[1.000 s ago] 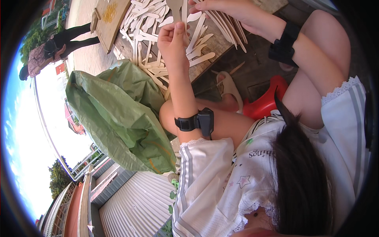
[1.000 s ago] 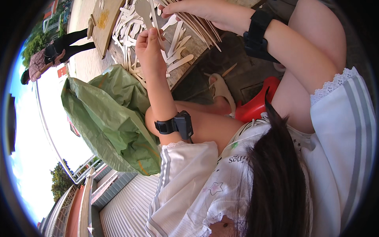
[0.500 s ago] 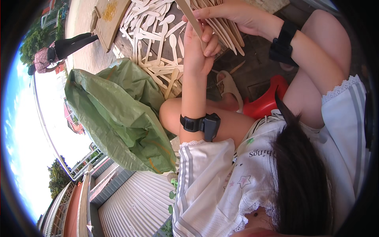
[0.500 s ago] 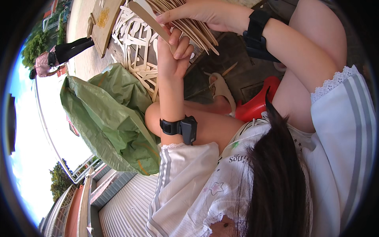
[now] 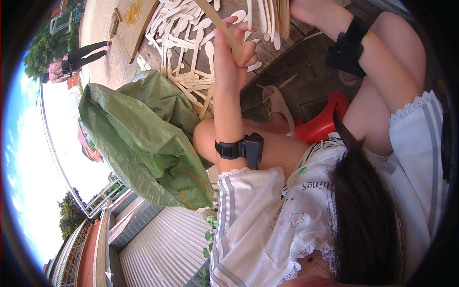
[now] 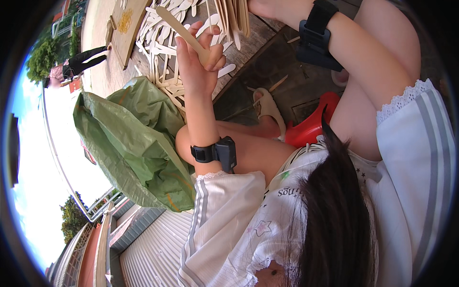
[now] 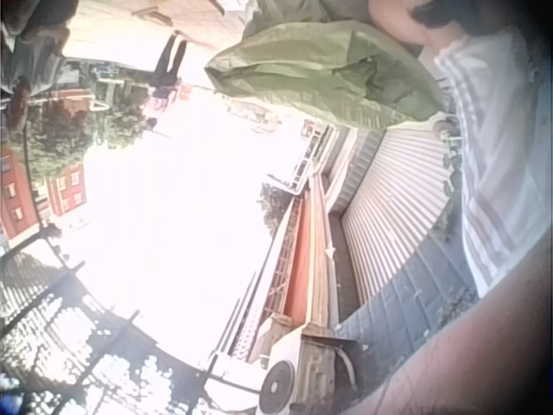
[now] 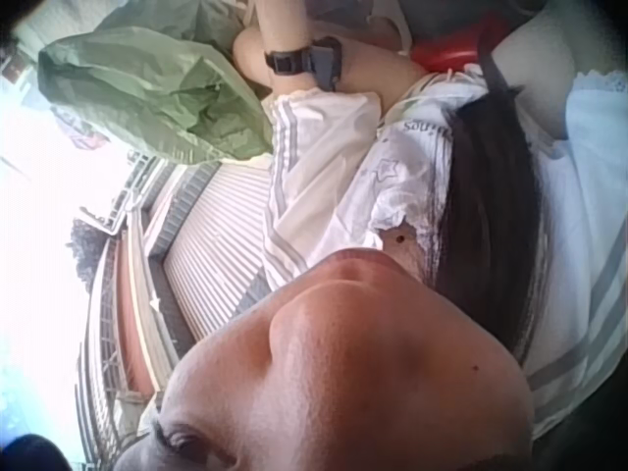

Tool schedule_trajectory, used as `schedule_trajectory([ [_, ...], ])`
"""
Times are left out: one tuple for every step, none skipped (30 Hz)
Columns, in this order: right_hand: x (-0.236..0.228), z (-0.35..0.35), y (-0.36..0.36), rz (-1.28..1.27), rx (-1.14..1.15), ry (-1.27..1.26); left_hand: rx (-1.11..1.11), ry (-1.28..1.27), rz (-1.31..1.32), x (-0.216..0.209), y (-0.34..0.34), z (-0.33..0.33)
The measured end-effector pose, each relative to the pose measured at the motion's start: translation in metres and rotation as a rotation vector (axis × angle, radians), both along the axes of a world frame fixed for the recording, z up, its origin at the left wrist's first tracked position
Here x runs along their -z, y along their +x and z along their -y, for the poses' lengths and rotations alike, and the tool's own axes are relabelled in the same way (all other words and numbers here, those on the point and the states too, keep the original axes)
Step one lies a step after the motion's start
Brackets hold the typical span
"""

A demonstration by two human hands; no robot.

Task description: The recorder is sorting and counting a pile of wooden spoons or paddles on an outdoor table.

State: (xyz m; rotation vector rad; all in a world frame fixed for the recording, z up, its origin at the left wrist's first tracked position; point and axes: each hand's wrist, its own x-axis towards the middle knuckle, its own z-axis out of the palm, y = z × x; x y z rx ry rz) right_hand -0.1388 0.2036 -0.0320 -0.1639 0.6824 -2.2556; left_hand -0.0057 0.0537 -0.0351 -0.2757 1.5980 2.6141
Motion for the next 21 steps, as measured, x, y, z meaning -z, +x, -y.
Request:
schedule_trajectory([
  [-0.005,-0.001,-0.009,0.061,0.025,-0.015,-0.038,-0.181,0.003,-0.006,-0.001,0.004],
  [-0.008,-0.007,-0.016,0.034,0.017,-0.03,-0.041,-0.226,-0.037,-0.011,0.0,0.01],
  [-0.005,-0.007,-0.02,0.036,0.018,-0.035,-0.039,-0.231,-0.035,-0.013,0.002,0.016],
  [-0.002,-0.008,-0.023,-0.007,0.017,0.031,-0.02,-0.176,-0.1,-0.014,0.003,0.022],
  [0.001,-0.01,-0.027,-0.05,0.018,0.1,0.0,-0.119,-0.167,-0.014,0.004,0.026],
  [-0.003,-0.009,-0.018,-0.03,0.032,0.109,-0.024,-0.231,-0.177,-0.018,0.006,0.026],
  [-0.001,-0.009,-0.018,-0.026,0.031,0.106,-0.024,-0.234,-0.174,-0.021,0.008,0.029],
  [0.001,-0.01,-0.018,-0.059,-0.096,0.14,-0.064,-0.563,-0.168,-0.023,0.008,0.032],
  [0.002,-0.012,-0.017,-0.094,-0.224,0.172,-0.103,-0.895,-0.16,-0.029,0.009,0.03],
  [0.002,-0.014,-0.018,-0.178,-0.301,0.144,-0.186,-0.795,-0.177,-0.033,0.012,0.026],
  [0.003,-0.012,-0.014,-0.182,-0.302,0.144,-0.188,-0.796,-0.18,-0.038,0.016,0.022],
  [-0.004,-0.009,-0.004,-0.24,-0.34,0.185,-0.136,-1.008,-0.218,-0.043,0.02,0.019],
  [-0.009,-0.008,0.006,-0.295,-0.38,0.225,-0.08,-1.219,-0.251,-0.047,0.024,0.015],
  [-0.015,-0.01,0.011,-0.363,-0.5,0.365,-0.089,-1.306,-0.249,-0.048,0.026,0.007],
  [-0.011,-0.01,0.012,-0.371,-0.498,0.374,-0.095,-1.3,-0.257,-0.048,0.024,0.004],
  [0.0,-0.005,0.018,-0.474,-0.613,0.335,-0.064,-1.451,-0.43,-0.047,0.023,0.004],
  [0.01,-0.002,0.021,-0.576,-0.727,0.294,-0.033,-1.597,-0.607,-0.046,0.022,0.003],
  [0.011,0.001,0.026,-0.63,-0.77,0.286,-0.088,-1.608,-0.556,-0.042,0.023,0.002],
  [0.012,0.003,0.031,-0.631,-0.775,0.285,-0.092,-1.609,-0.552,-0.041,0.025,0.003],
  [0.012,0.004,0.037,-0.584,-0.727,0.275,-0.116,-1.629,-0.531,-0.039,0.026,0.004],
  [0.011,0.005,0.04,-0.536,-0.68,0.265,-0.14,-1.65,-0.509,-0.039,0.026,0.006],
])
